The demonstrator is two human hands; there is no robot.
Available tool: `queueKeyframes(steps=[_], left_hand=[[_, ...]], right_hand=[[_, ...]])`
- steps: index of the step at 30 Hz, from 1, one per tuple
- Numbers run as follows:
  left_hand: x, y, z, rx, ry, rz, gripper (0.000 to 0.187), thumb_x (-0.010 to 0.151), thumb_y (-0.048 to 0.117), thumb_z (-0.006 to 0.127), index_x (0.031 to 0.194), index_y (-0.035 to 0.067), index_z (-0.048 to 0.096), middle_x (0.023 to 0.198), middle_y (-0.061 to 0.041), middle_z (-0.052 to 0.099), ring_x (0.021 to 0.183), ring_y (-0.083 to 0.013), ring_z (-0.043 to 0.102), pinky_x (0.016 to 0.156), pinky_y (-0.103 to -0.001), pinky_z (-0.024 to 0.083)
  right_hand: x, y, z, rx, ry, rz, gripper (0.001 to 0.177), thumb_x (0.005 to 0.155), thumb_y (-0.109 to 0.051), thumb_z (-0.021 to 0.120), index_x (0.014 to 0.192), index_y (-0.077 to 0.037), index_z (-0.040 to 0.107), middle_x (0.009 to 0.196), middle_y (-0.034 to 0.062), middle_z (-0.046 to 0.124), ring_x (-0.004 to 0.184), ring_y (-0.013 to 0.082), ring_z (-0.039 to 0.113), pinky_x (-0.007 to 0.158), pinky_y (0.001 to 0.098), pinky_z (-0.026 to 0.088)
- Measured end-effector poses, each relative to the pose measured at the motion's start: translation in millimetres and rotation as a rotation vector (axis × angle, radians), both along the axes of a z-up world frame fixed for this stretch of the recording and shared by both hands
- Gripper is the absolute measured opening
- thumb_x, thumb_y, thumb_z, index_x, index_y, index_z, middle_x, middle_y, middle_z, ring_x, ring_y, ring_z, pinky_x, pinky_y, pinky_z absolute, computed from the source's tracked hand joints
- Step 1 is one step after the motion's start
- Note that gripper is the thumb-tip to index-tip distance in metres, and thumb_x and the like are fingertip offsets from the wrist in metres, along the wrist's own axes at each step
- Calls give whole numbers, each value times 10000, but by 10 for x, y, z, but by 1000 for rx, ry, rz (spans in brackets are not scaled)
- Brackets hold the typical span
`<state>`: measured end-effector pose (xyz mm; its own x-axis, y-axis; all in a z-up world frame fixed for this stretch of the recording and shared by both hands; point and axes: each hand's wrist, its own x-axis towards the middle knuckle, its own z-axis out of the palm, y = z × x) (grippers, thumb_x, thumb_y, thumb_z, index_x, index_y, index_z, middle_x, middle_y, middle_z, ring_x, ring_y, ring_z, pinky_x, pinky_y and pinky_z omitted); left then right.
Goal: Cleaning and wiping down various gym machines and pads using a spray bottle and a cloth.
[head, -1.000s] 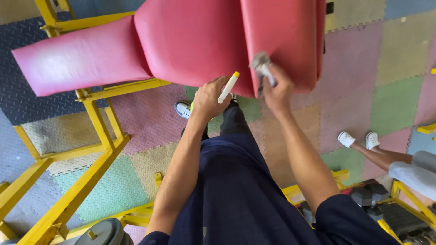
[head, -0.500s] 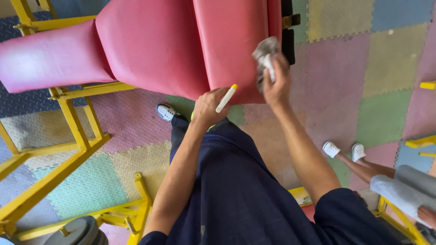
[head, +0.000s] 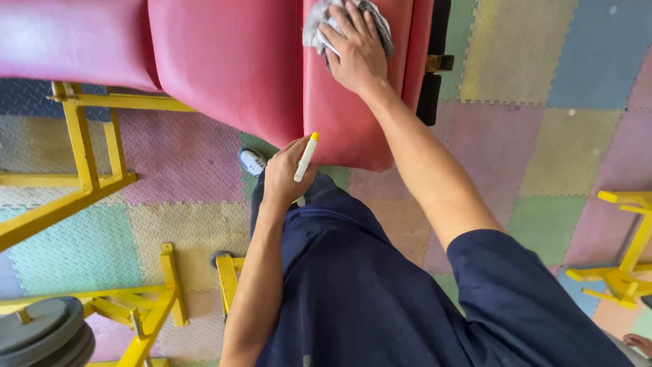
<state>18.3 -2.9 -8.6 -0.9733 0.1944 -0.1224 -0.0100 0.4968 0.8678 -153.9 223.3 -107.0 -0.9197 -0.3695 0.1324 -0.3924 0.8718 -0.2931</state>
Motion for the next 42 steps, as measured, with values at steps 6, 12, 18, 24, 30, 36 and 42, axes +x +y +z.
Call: queueKeyframes(steps=[6,12,18,24,30,36,42], left_hand=[[123,-86,-16,55,40,7,504,764,71,636,1264,19,668,1141,-214,721,981,-417,705,844,-460,573],[143,-171,9,66,79,14,491,770,81,651,1258,56,689,1135,-188,744,977,-392,721,846,-447,582],[220,-315,126,68,34,-9,529,745,77,649,1272,60,689,1087,-187,742,955,-388,722,842,-448,580],[344,-436,182,74,68,-79,539,748,82,651,1286,64,679,1090,-190,737,957,-397,718,840,-453,577],[396,-491,149,91,51,-117,504,782,107,655,1285,75,680,1061,-193,728,927,-412,706,813,-465,575],[400,-280,13,70,62,-129,454,778,107,657,1229,68,681,1047,-183,728,938,-417,702,815,-474,569],[282,9,236,62,33,-104,329,889,174,683,1191,46,659,1060,-192,718,946,-427,692,784,-480,558]], right_hand=[[1138,-481,305,1,-102,178,350,949,-117,632,1283,-122,737,1504,143,557,1459,348,441,1219,536,292],[2179,4,452,118,-63,275,371,930,-28,553,1252,-152,687,1492,80,619,1455,265,479,1216,494,373],[771,451,316,112,62,-67,338,1060,-92,628,1388,-29,678,1556,185,528,1467,410,413,1207,604,278],[514,-294,-72,34,26,-97,429,937,-19,655,1346,-130,722,1551,168,518,1477,393,379,1226,618,208],[2058,-838,335,-32,-34,16,358,974,-130,600,1309,-42,692,1531,136,541,1483,321,411,1237,519,285],[2558,171,73,260,53,-63,445,1063,-33,481,1428,-220,657,1575,14,547,1486,232,474,1265,466,343],[1577,576,390,-235,-107,-546,468,1021,-35,559,1485,-3,504,1544,245,499,1417,395,475,1173,449,374]])
